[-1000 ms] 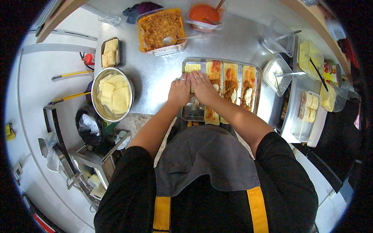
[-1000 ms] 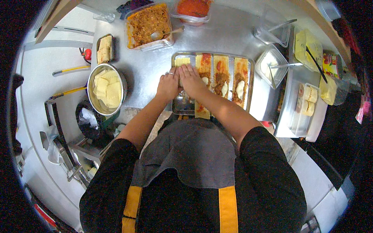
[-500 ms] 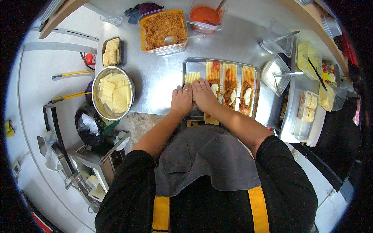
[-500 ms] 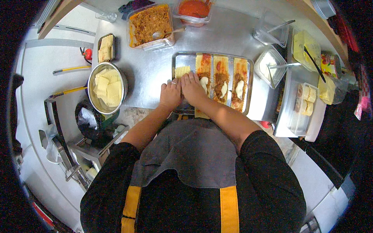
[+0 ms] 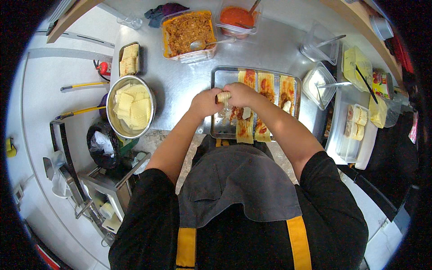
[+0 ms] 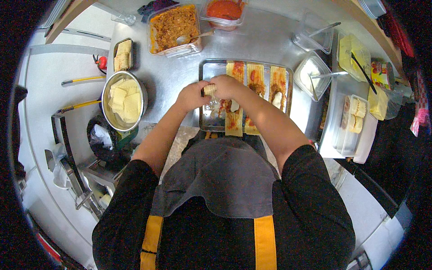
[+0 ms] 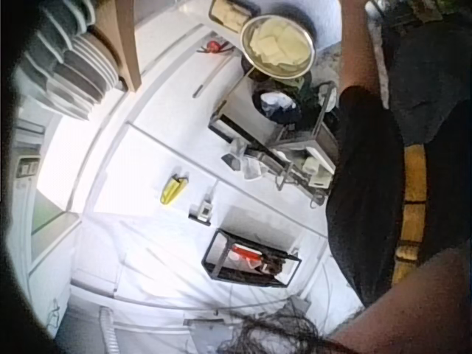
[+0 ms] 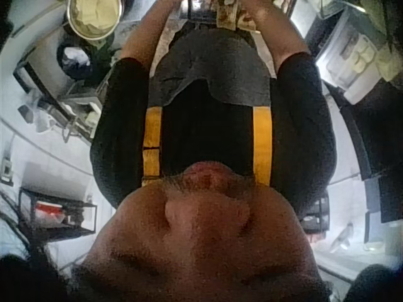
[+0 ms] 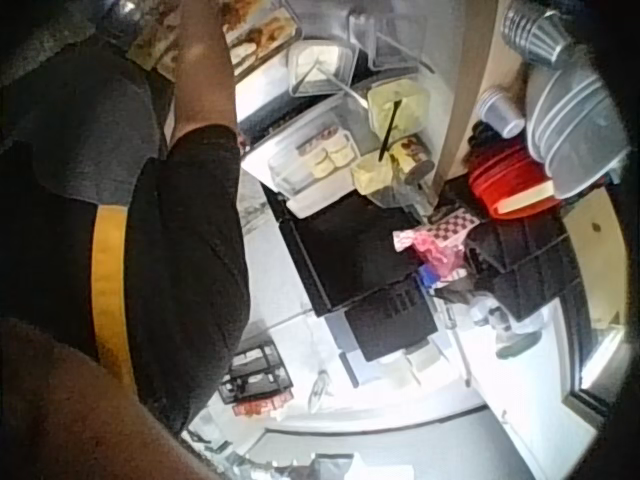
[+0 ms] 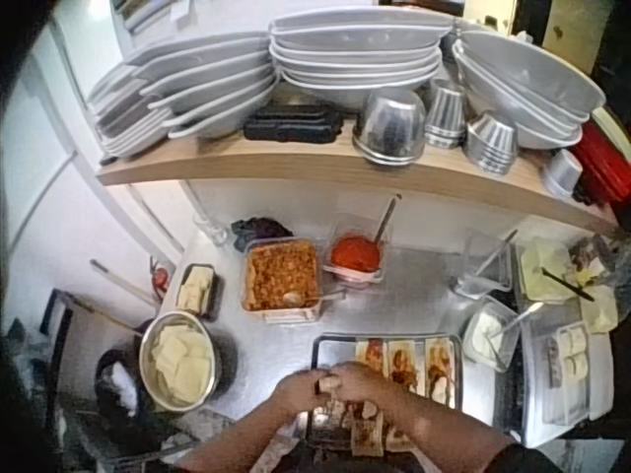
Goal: The person spreads red sauce on several tortillas laid out on a tray, then adds a brown filling and a white creamy topping. They roll each tortilla into a taco and place the finished items into a container.
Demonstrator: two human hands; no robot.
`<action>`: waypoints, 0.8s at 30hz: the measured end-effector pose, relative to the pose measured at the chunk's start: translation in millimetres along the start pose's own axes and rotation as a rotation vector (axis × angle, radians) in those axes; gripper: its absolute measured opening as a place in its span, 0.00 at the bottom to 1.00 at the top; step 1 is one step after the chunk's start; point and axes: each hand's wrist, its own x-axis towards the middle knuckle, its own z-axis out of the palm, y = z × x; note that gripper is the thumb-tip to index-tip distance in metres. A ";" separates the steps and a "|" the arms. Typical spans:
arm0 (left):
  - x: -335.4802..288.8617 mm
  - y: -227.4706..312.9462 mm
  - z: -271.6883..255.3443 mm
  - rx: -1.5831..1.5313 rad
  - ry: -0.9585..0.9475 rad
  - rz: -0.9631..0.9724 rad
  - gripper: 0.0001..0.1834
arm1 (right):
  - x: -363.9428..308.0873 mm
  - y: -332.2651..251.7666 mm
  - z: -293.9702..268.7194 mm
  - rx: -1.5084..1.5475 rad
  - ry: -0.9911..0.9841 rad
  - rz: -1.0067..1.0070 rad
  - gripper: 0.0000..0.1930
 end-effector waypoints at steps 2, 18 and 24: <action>3.4 -0.8 -6.1 0.073 0.074 0.056 0.23 | 1.9 4.5 5.5 0.054 0.141 -0.058 0.18; -11.6 15.6 11.3 -0.007 0.467 -0.004 0.23 | -56.5 -40.6 54.4 0.366 0.626 0.490 0.20; -64.0 25.5 77.7 -1.331 0.260 -0.475 0.12 | -9.4 -32.3 32.6 0.324 0.336 0.533 0.29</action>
